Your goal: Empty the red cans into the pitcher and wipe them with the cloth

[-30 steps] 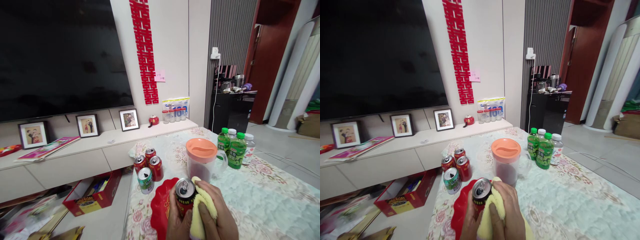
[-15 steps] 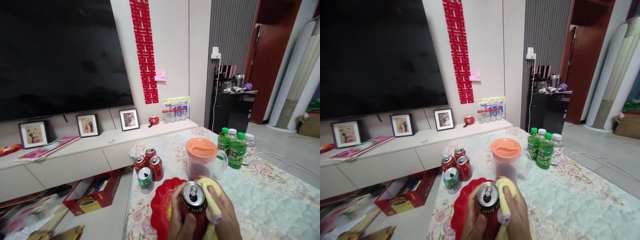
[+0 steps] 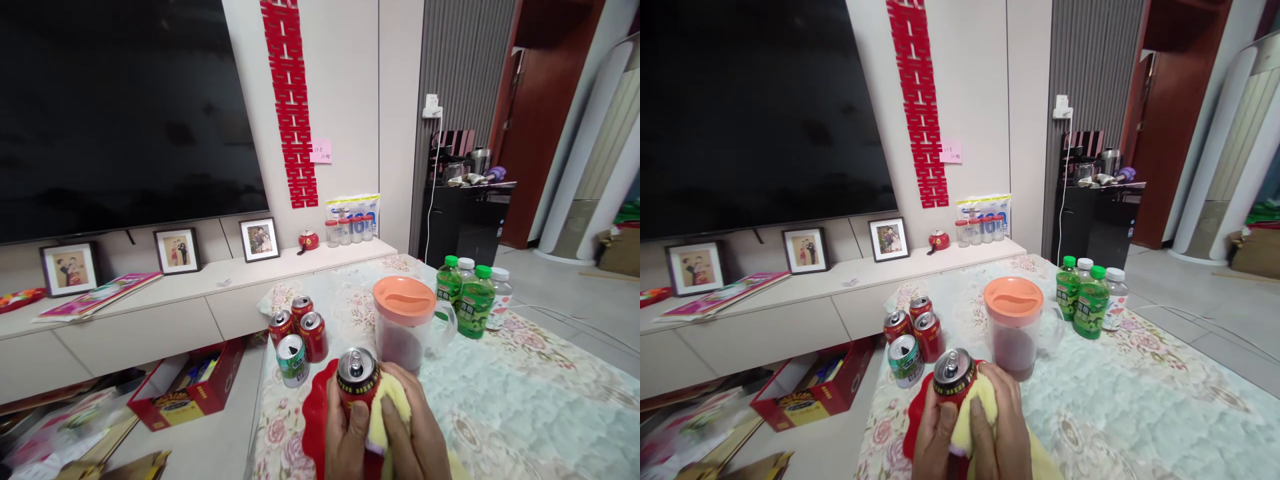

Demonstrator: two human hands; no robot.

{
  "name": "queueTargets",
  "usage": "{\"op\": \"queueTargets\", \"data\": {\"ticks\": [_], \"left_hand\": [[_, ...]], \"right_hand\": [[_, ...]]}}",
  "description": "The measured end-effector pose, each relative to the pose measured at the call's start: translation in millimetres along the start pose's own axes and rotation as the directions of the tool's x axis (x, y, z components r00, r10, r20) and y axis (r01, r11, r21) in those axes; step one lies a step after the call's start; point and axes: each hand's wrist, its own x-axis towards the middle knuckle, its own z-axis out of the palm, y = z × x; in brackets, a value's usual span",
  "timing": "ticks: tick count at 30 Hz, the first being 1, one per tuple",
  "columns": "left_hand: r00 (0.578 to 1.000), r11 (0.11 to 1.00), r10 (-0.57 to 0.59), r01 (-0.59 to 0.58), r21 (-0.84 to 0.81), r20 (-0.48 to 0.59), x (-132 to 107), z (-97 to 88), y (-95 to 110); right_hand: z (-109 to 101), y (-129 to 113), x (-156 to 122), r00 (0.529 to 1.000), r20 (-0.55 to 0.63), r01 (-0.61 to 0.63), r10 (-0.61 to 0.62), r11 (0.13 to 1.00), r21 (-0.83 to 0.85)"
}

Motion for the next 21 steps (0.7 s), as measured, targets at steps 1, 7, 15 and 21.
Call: {"op": "queueTargets", "data": {"ticks": [1, 7, 15, 21], "left_hand": [[1.0, 1.0, -0.024, 0.024, -0.014, 0.011, 0.1, 1.9, 2.1], [0.995, 0.999, -0.032, 0.033, -0.018, 0.094, -0.6, 14.5, 15.8], [0.966, 0.989, -0.141, 0.147, -0.015, 0.218, -10.0, 18.8, 17.4], [0.952, 0.999, -0.025, 0.031, -0.015, 0.305, -6.0, 14.0, 9.7]], "right_hand": [[-1.7, -1.0, -0.7, 0.998, 0.001, 0.068, -0.068, 0.996, -0.05], [-22.2, -9.7, 8.1, 0.931, 0.03, 0.361, -0.364, 0.903, -0.232], [-27.8, -15.0, 13.9, 0.914, 0.005, 0.396, -0.406, 0.887, -0.24], [-19.0, -23.1, 11.9, 0.959, -0.057, -0.258, 0.278, 0.938, 0.23]]}}
